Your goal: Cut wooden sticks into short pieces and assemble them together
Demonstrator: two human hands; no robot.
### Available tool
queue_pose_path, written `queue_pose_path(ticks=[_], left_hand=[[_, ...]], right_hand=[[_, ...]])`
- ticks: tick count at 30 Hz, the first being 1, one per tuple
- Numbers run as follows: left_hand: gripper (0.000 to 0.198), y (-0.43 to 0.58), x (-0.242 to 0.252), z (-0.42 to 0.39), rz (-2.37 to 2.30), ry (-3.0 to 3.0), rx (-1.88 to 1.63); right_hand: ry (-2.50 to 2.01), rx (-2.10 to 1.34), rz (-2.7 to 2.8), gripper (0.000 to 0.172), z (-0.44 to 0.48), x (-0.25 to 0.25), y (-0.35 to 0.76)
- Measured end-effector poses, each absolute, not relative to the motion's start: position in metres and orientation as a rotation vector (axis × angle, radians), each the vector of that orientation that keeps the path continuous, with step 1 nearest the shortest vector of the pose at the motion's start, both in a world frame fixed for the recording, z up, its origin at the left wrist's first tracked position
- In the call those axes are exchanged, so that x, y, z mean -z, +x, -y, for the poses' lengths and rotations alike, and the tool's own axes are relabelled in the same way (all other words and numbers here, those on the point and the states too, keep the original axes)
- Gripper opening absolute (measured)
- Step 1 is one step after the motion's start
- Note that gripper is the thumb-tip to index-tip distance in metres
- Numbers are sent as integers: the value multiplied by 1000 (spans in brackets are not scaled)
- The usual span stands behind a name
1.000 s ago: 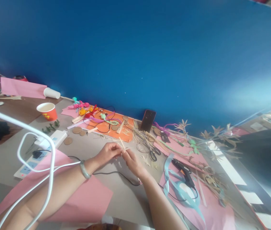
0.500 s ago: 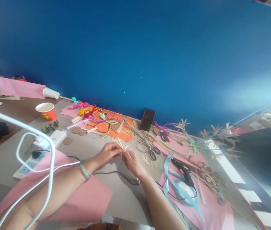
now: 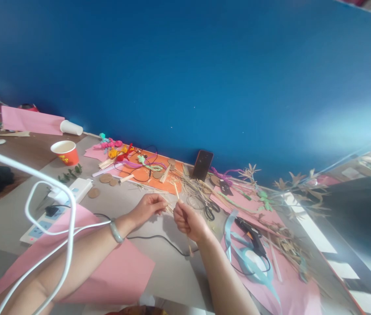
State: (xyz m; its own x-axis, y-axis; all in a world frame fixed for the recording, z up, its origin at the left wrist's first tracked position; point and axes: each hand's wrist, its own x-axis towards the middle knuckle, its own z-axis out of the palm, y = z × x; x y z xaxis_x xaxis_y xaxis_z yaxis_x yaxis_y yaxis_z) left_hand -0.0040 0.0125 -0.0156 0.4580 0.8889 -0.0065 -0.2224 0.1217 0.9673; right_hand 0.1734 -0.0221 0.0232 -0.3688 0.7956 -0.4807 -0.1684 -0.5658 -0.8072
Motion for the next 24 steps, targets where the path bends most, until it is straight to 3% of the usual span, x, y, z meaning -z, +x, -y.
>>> queue_pose_path(ticks=[12,24], left_hand=[[28,-2,21,-12,-769,1194,-948],[31,1,31,-14,-763,1228,-919]], right_hand=[[-1364,-1449,1226,19,29,-9,157],[-1490,-1117,1492,42,23,6,151]])
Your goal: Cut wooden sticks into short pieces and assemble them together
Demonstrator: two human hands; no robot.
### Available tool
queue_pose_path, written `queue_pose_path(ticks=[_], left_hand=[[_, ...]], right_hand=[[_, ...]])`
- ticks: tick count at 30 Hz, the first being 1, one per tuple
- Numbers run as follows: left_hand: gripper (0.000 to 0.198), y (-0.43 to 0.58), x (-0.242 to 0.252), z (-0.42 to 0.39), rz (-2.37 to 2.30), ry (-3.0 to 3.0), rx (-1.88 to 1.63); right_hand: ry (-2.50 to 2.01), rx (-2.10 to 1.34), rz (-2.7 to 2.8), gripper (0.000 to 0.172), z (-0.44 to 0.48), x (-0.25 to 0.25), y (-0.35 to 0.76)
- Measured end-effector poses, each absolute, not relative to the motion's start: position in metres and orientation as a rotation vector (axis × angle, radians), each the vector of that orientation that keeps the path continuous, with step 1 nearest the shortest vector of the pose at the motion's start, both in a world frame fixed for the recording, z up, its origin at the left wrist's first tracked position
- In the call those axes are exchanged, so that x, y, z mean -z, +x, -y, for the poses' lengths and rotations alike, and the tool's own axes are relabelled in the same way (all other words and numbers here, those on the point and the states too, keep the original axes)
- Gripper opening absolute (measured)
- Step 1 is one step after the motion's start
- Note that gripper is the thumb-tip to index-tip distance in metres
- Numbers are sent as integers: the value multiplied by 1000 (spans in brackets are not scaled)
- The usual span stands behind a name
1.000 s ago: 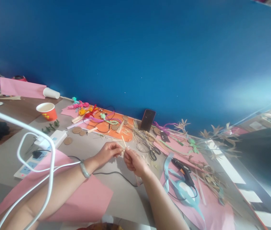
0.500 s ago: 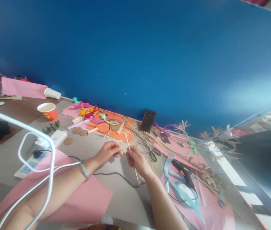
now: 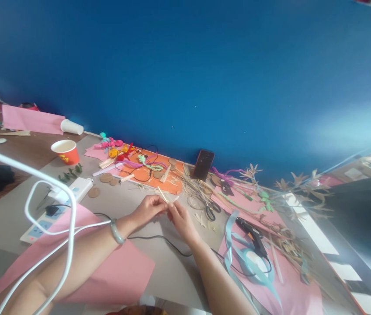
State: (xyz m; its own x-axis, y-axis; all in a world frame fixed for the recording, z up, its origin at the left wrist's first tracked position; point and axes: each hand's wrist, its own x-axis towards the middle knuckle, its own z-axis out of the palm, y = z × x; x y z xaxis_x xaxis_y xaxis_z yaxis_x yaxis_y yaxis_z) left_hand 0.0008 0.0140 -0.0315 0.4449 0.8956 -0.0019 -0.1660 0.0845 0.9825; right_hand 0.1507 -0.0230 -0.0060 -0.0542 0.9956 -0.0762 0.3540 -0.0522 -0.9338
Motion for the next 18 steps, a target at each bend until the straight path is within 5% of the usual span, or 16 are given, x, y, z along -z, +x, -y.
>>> queue_pose_path(ticks=[8,18], left_hand=[[27,-1,21,-10,-701,1169,-848],[29,0,19,-9,-700,1121,-831]], right_hand=[[-1428,-1380,1291,42,27,-1,151],[-1443,-1298,1370,39,28,-5,150]])
